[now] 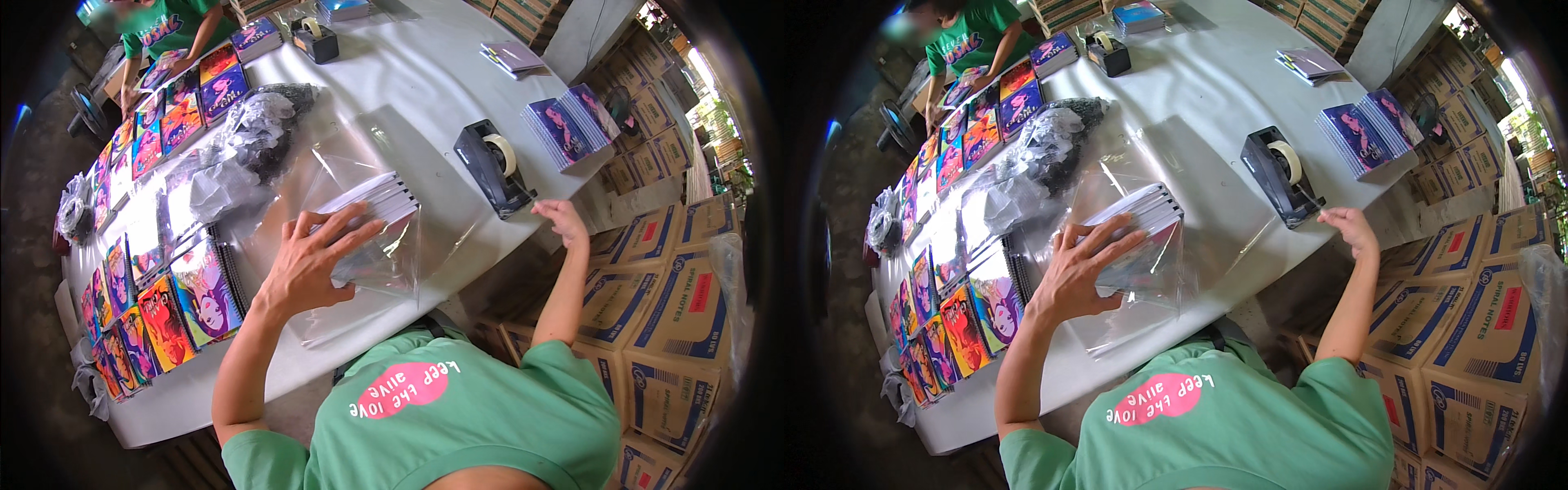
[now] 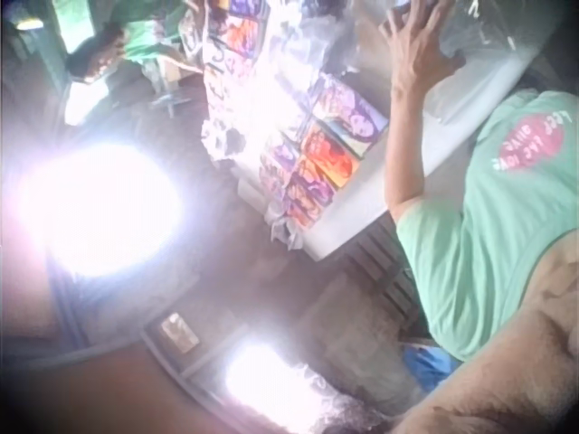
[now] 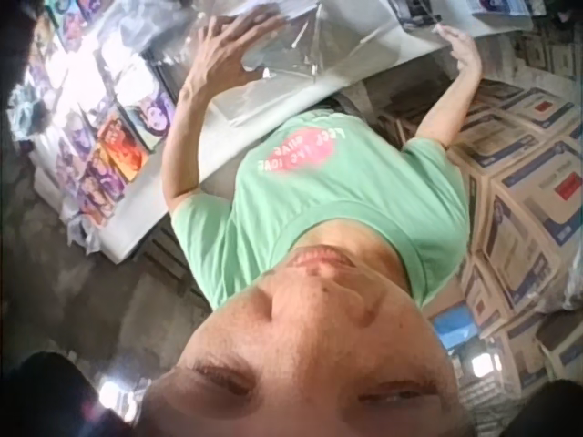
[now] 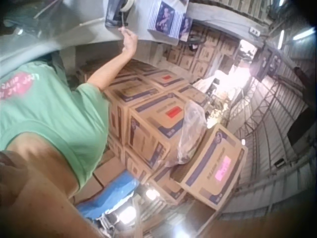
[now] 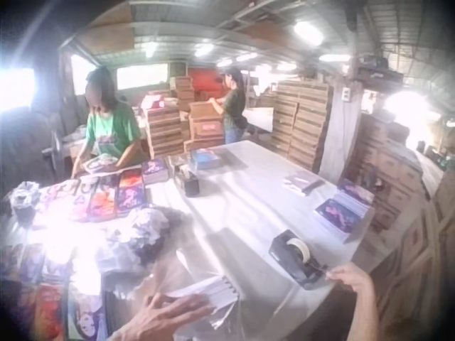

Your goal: The person picks up and arranges stacks of colorful spiral notebooks on a table and places them into plastic sleeves, using tape to secure the packaging.

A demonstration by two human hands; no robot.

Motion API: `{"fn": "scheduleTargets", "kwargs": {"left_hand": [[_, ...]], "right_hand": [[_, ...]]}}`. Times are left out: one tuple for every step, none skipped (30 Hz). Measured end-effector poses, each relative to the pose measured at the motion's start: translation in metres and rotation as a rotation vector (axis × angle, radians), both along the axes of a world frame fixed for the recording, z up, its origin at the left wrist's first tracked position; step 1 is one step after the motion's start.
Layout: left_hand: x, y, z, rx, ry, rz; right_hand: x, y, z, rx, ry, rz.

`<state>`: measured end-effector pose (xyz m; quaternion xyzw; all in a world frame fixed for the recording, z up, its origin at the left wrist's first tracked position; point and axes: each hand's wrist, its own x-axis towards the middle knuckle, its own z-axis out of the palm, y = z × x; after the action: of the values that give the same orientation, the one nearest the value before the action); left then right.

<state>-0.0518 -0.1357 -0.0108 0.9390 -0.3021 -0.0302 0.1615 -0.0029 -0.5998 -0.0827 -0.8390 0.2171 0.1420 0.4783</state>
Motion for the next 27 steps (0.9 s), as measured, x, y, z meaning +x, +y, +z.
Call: {"fn": "scheduleTargets", "kwargs": {"left_hand": [[0.002, -0.001, 0.0, -0.001, 0.002, -0.013], [0.001, -0.001, 0.001, 0.009, 0.01, -0.007], [0.0, 0.0, 0.002, 0.02, 0.009, 0.0], [0.0, 0.0, 0.003, 0.031, 0.009, -0.003], [0.0, -0.001, 0.003, 0.042, 0.009, -0.005], [0.0, -0.001, 0.003, 0.032, 0.003, -0.004], [0.0, 0.0, 0.002, 0.023, -0.003, -0.005], [0.0, 0.0, 0.001, 0.014, -0.009, -0.005], [0.0, -0.001, 0.003, 0.017, 0.0, -0.003], [0.0, -0.001, 0.002, 0.019, 0.006, 0.0], [0.0, -0.001, 0.002, 0.021, 0.012, 0.002], [0.0, -0.002, 0.001, 0.023, 0.018, 0.005], [0.0, -0.002, 0.001, 0.031, 0.021, 0.003], [-0.001, -0.002, 0.001, 0.039, 0.024, 0.002], [-0.001, -0.003, 0.001, 0.047, 0.027, 0.001], [-0.001, -0.003, 0.001, 0.048, 0.033, 0.002], [-0.001, -0.003, 0.002, 0.049, 0.039, 0.002], [-0.001, -0.003, 0.002, 0.051, 0.046, 0.003], [-0.001, -0.004, 0.002, 0.053, 0.045, 0.003], [-0.001, -0.004, 0.002, 0.055, 0.044, 0.003], [-0.001, -0.005, 0.002, 0.058, 0.044, 0.003], [-0.001, -0.004, 0.002, 0.056, 0.034, 0.002], [-0.001, -0.004, 0.002, 0.054, 0.025, 0.0], [-0.002, -0.004, 0.002, 0.053, 0.016, -0.001], [-0.004, -0.002, 0.003, 0.05, 0.028, -0.012], [-0.003, -0.003, 0.004, 0.04, 0.031, -0.015], [-0.001, -0.003, 0.004, 0.029, 0.033, -0.017]], "right_hand": [[-0.003, -0.019, -0.023, 0.004, -0.015, 0.071], [-0.004, -0.016, -0.027, 0.021, -0.023, 0.16], [-0.006, -0.014, -0.027, 0.054, 0.042, 0.087], [-0.009, -0.011, -0.03, 0.123, 0.046, 0.031], [-0.011, -0.011, -0.034, 0.192, 0.049, -0.026], [-0.013, -0.013, -0.039, 0.26, 0.052, -0.082], [-0.013, -0.017, -0.046, 0.312, 0.043, -0.04], [-0.015, -0.02, -0.052, 0.37, 0.007, -0.038], [-0.017, -0.023, -0.057, 0.428, -0.029, -0.036], [-0.018, -0.022, -0.058, 0.487, -0.065, -0.029], [-0.019, -0.02, -0.055, 0.505, -0.078, -0.029], [-0.019, -0.021, -0.057, 0.504, -0.082, -0.036], [-0.017, -0.023, -0.058, 0.503, -0.089, -0.043], [-0.017, -0.025, -0.059, 0.501, -0.096, -0.049], [-0.019, -0.026, -0.061, 0.511, -0.123, -0.053], [-0.02, -0.027, -0.061, 0.519, -0.151, -0.051], [-0.02, -0.027, -0.061, 0.528, -0.18, -0.049], [-0.019, -0.026, -0.06, 0.469, -0.134, -0.058], [-0.019, -0.021, -0.055, 0.41, -0.089, -0.068], [-0.019, -0.017, -0.053, 0.351, -0.044, -0.08], [-0.018, -0.014, -0.056, 0.285, -0.054, -0.069], [-0.016, -0.012, -0.06, 0.216, -0.066, -0.057], [-0.015, -0.011, -0.061, 0.147, -0.078, -0.046], [-0.017, -0.012, -0.058, -0.238, -0.06, -0.021], [-0.021, -0.01, -0.056, -0.615, -0.04, 0.012], [-0.017, -0.009, -0.052, -1.0, -0.034, 0.047], [-0.022, -0.022, -0.055, -0.706, -0.138, -0.079]]}}
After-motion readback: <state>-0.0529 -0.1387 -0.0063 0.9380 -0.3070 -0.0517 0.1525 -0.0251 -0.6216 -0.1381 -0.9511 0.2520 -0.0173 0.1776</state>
